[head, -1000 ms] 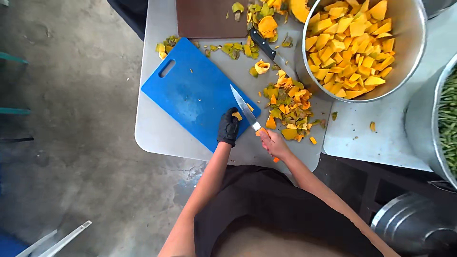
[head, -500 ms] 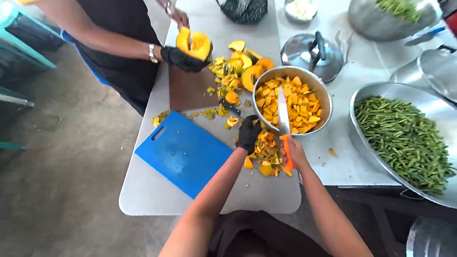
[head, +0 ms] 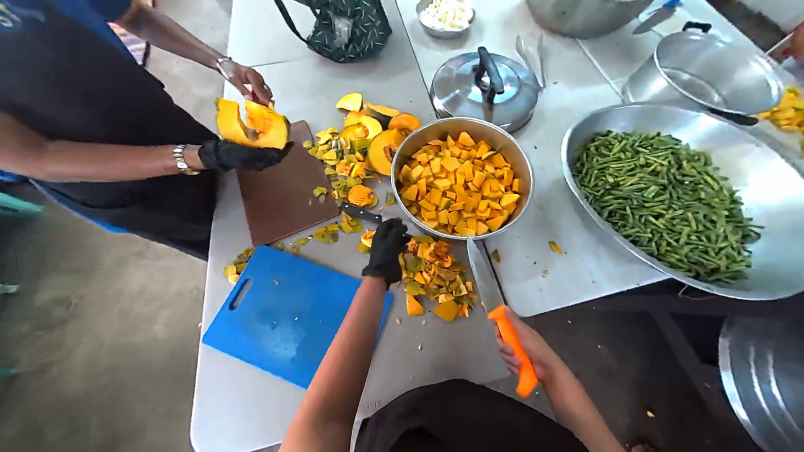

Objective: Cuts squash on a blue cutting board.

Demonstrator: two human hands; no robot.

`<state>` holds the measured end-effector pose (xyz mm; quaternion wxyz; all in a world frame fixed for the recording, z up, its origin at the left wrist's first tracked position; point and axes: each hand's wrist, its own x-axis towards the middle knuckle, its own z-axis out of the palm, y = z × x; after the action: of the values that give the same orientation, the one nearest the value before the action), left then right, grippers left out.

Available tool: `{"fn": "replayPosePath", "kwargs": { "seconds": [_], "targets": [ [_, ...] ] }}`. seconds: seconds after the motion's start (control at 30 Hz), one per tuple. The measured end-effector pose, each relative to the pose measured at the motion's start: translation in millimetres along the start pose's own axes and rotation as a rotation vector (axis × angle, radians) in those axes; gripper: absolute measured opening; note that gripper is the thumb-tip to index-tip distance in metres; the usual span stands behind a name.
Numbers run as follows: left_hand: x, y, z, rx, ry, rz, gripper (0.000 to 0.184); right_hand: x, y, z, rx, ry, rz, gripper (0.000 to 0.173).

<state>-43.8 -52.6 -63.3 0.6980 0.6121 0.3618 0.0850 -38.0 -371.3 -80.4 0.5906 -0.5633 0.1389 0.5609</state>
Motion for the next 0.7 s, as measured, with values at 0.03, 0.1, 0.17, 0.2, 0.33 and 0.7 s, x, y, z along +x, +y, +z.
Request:
{"fn": "replayPosePath", "kwargs": {
  "seconds": [0.03, 0.1, 0.17, 0.2, 0.33, 0.7],
  "targets": [
    [0.4, -0.4, -6.7, -0.029, 0.061, -0.01, 0.035, -3.5, -1.7, 0.7, 0.042, -0.026, -0.016, 0.064],
    [7.2, 1.9, -17.5, -0.089, 0.173, -0.025, 0.031, -2.5, -11.6, 2.5, 0.123, -0.082, -0.062, 0.068],
    [22.1, 5.2, -25.2, -0.126, 0.236, -0.018, 0.029, 10.0, -29.0, 9.3, 0.155, -0.074, -0.104, 0.067],
    [33.0, 7.8, -27.4, -0.126, 0.248, -0.011, 0.029, 19.5, -39.3, 13.6, 0.149, -0.033, -0.123, 0.065],
    [102.2, 21.9, -38.2, 0.207, 0.203, 0.074, 0.041, 60.6, -76.2, 34.6, 0.002, 0.305, -0.345, 0.025],
    [294.6, 82.6, -20.6, 0.881, 0.163, 0.041, 0.06, 147.0, -123.1, 45.4, -0.085, 0.515, -0.778, 0.022]
  ]
}}
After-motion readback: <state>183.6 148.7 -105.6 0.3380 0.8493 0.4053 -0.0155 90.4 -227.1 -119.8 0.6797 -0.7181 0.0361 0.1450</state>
